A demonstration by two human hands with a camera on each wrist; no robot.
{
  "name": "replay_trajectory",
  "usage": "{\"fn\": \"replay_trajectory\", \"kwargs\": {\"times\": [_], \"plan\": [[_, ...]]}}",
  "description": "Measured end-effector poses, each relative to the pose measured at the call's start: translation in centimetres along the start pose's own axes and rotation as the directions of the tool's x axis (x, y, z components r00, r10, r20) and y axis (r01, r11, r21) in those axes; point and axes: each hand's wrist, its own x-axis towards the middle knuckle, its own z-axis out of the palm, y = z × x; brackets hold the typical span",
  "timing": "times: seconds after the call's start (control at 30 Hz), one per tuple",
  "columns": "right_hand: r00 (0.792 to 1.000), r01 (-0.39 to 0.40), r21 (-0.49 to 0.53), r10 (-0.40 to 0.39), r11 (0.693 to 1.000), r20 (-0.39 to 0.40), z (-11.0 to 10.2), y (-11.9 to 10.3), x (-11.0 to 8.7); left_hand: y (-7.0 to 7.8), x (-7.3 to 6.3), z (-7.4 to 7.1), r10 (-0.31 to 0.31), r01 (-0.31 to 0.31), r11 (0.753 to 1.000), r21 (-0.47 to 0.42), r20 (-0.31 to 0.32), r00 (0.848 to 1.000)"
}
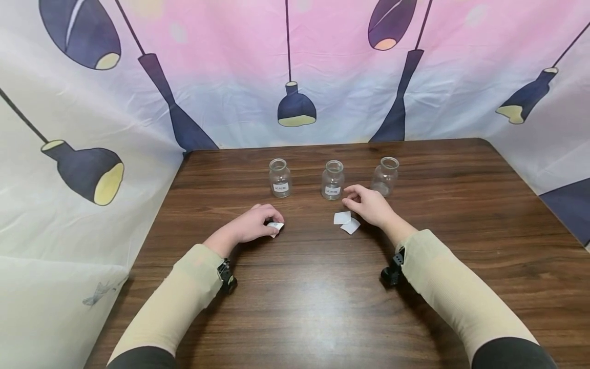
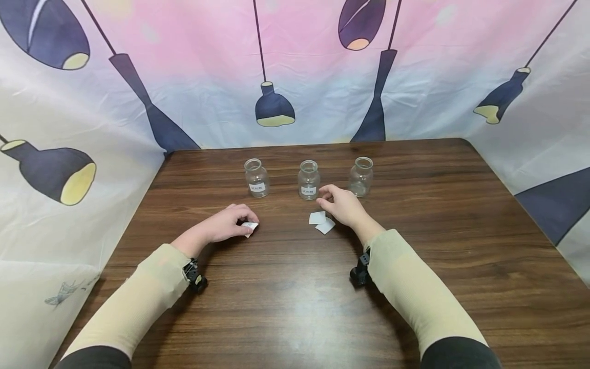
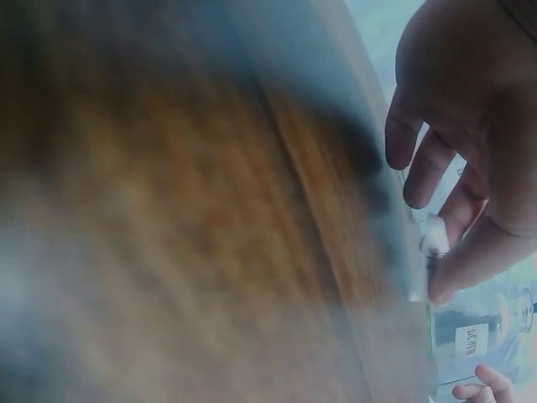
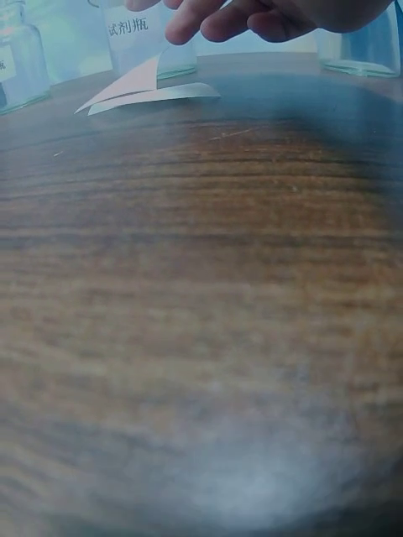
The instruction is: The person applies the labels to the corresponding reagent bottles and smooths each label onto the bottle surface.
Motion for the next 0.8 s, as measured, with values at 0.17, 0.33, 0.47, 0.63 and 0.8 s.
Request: {"fn": "replay_trajectory", "kwargs": {"times": [0.17,0.33,0.47,0.63,0.8], "plan": [[1.0,-0.008,0.005,0.008,1.0,0.008,-0.1,0.0,0.0,0.5,0.8,-0.2,-0.001,0.001,1.0,-0.026,-0.031,1.0],[1.0,-0.007,0.011,0.007,1.0,0.008,-0.3,0.0,0.0,1.0,1.8,-0.2,-0.034,0.031,0.998,-0.062,-0.045,0.998],[1.0,-0.005,0.017,0.005,1.0,0.004,-0.3,0.0,-0.1,1.4,2.6,-0.2,-0.05,0.043,0.994,-0.101,-0.069,0.996],[1.0,0.006,0.036,-0.005,0.999,-0.005,-0.3,-0.2,-0.2,2.2,3.7,-0.3,-0.031,0.014,0.988,-0.156,-0.102,0.994],[1.0,0.022,0.053,-0.022,0.998,-0.006,-0.1,-0.5,-0.2,2.9,4.7,-0.2,-0.003,-0.019,0.982,-0.186,-0.118,0.993]]}}
